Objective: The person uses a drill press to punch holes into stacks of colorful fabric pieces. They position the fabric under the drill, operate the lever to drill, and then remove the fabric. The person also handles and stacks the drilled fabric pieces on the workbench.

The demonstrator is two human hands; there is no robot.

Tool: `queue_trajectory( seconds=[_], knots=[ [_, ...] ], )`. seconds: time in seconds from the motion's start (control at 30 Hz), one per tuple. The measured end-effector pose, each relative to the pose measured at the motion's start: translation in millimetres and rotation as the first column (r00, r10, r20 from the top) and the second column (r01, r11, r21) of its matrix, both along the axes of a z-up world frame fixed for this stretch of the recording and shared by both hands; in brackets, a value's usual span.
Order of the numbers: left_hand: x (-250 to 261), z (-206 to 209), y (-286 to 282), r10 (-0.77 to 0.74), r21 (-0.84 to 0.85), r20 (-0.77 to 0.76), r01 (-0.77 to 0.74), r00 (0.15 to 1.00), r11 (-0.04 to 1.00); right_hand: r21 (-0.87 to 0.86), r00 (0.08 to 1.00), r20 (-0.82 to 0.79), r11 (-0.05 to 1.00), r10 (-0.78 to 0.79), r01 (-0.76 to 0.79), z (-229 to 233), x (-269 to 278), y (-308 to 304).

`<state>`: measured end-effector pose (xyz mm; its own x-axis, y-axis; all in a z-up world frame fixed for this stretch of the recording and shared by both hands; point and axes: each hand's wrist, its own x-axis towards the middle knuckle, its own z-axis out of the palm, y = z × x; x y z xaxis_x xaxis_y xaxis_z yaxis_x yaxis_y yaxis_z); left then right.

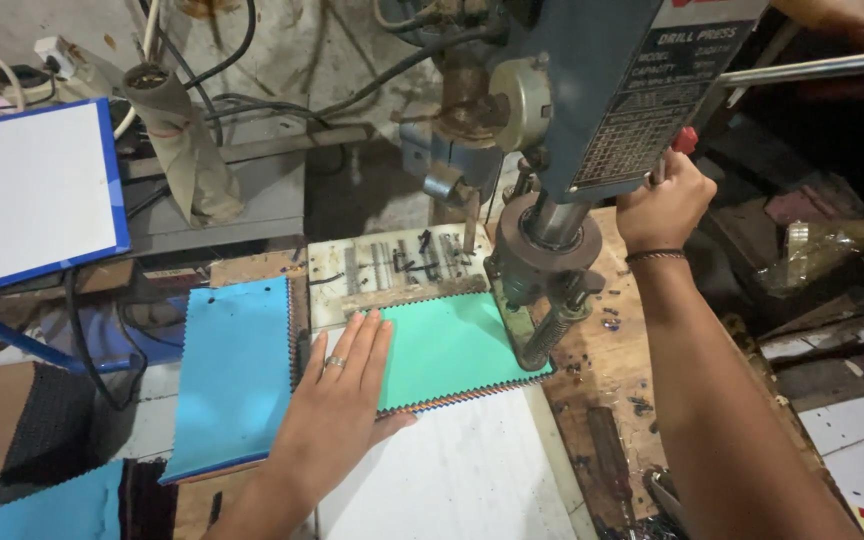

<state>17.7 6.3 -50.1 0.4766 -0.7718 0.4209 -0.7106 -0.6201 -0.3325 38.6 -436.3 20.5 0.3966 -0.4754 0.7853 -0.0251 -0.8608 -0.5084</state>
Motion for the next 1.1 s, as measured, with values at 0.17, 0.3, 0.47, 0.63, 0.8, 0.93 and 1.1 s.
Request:
queue_trajectory(
  seconds=[0.17,0.3,0.47,0.63,0.8,0.93,1.1],
  knots=[
    [1.0,-1.8,0.8,-0.012,-0.010,-0.004,0.012,1.000,1.000,0.000,0.994,-0.079,0.997,-0.078,0.078,0.4,1.9,-1.7],
    [0.5,-3.2,1.2,-0.005,-0.018,-0.017,0.004,1.000,1.000,0.031,0.988,-0.139,0.997,-0.064,0.069,20.6,-31.6,16.9],
    [-1.5,0.3,3.5,-0.008,0.009,-0.015,0.008,1.000,1.000,-0.223,0.850,-0.389,0.932,-0.355,0.287,51.7,-91.8,25.6],
    [2.5,-13.0,1.5,0.009,0.027,-0.002,-0.009,1.000,1.000,-0.789,0.774,-0.154,0.548,-0.614,0.278,140.3,-145.8,22.6],
    [-8.4,7.6,-12.3,0.013,0.212,-0.019,-0.009,1.000,0.977,-0.919,0.700,0.212,0.104,-0.682,0.379,210.7,-128.2,23.6],
    [-14.9,11.2,-26.0,0.083,0.255,-0.084,-0.059,0.993,0.965,-0.670,0.817,-0.385,0.739,-0.429,0.073,217.8,-96.0,58.6],
    [-26.4,24.7,-30.4,0.120,0.394,-0.253,-0.011,0.960,0.919,-0.707,0.645,-0.477,0.697,-0.597,0.121,194.6,-83.7,55.1]
  ],
)
